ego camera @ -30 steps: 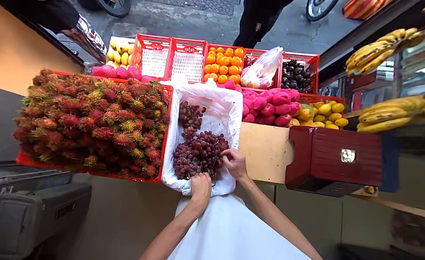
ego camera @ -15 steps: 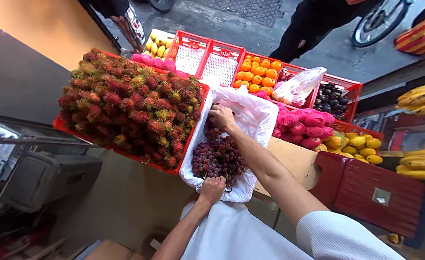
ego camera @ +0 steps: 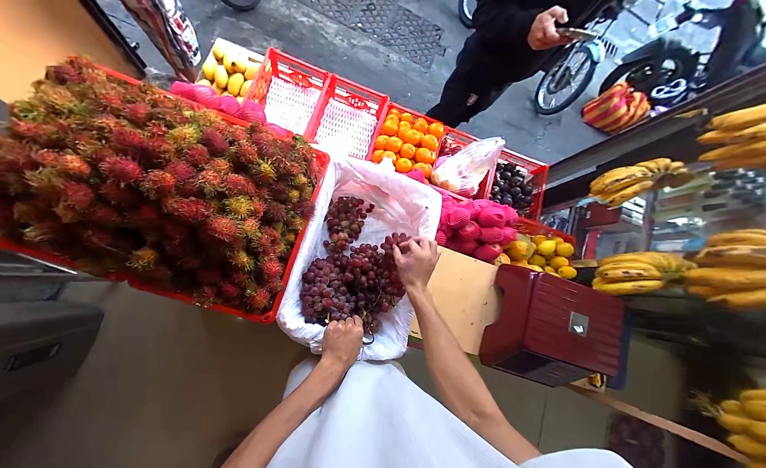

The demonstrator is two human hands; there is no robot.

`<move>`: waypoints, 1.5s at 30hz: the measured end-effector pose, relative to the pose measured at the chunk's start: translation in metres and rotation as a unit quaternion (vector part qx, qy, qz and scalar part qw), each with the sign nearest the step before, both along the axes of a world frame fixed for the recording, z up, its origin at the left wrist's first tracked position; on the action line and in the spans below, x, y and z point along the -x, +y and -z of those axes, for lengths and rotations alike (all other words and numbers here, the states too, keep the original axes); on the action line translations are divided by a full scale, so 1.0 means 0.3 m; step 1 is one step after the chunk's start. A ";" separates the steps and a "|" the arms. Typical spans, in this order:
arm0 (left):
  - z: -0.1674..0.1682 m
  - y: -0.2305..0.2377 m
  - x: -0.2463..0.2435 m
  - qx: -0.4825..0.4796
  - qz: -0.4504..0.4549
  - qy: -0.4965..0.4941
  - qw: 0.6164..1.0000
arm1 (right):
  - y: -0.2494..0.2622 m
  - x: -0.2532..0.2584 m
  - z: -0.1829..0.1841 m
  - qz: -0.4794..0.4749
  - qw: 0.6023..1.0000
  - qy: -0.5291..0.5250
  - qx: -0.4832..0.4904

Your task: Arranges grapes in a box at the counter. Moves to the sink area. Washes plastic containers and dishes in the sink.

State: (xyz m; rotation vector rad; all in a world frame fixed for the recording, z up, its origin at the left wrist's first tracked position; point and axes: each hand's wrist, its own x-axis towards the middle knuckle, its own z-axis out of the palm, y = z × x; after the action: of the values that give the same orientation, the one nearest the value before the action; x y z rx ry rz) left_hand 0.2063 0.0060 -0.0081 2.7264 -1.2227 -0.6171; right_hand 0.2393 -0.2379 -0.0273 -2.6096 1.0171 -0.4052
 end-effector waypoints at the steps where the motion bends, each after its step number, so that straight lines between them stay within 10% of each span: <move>1: -0.021 -0.006 -0.010 -0.025 -0.004 0.026 0.999 | 0.032 0.042 0.024 0.010 0.999 0.021 0.025; 9: -0.216 -0.086 -0.302 0.112 -0.127 0.065 0.983 | 0.166 0.163 0.041 -0.007 0.993 0.117 0.013; 16: 0.070 -0.364 -0.747 0.008 -0.126 0.110 0.986 | 0.166 0.155 0.052 -0.009 0.988 0.152 0.010; 36: 0.177 -0.322 -0.700 0.119 -0.234 0.230 0.937 | 0.137 0.133 0.007 -0.043 0.968 0.230 -0.090; 45: 0.015 -0.252 -0.696 0.209 -0.139 0.108 0.962 | 0.123 0.152 0.060 -0.051 0.993 0.103 -0.029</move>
State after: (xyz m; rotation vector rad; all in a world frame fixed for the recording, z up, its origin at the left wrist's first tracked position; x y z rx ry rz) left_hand 0.4150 -0.0697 -0.0127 2.3418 -0.7912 -0.5326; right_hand 0.1936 -0.2010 -0.0452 -2.6780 0.9372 -0.0828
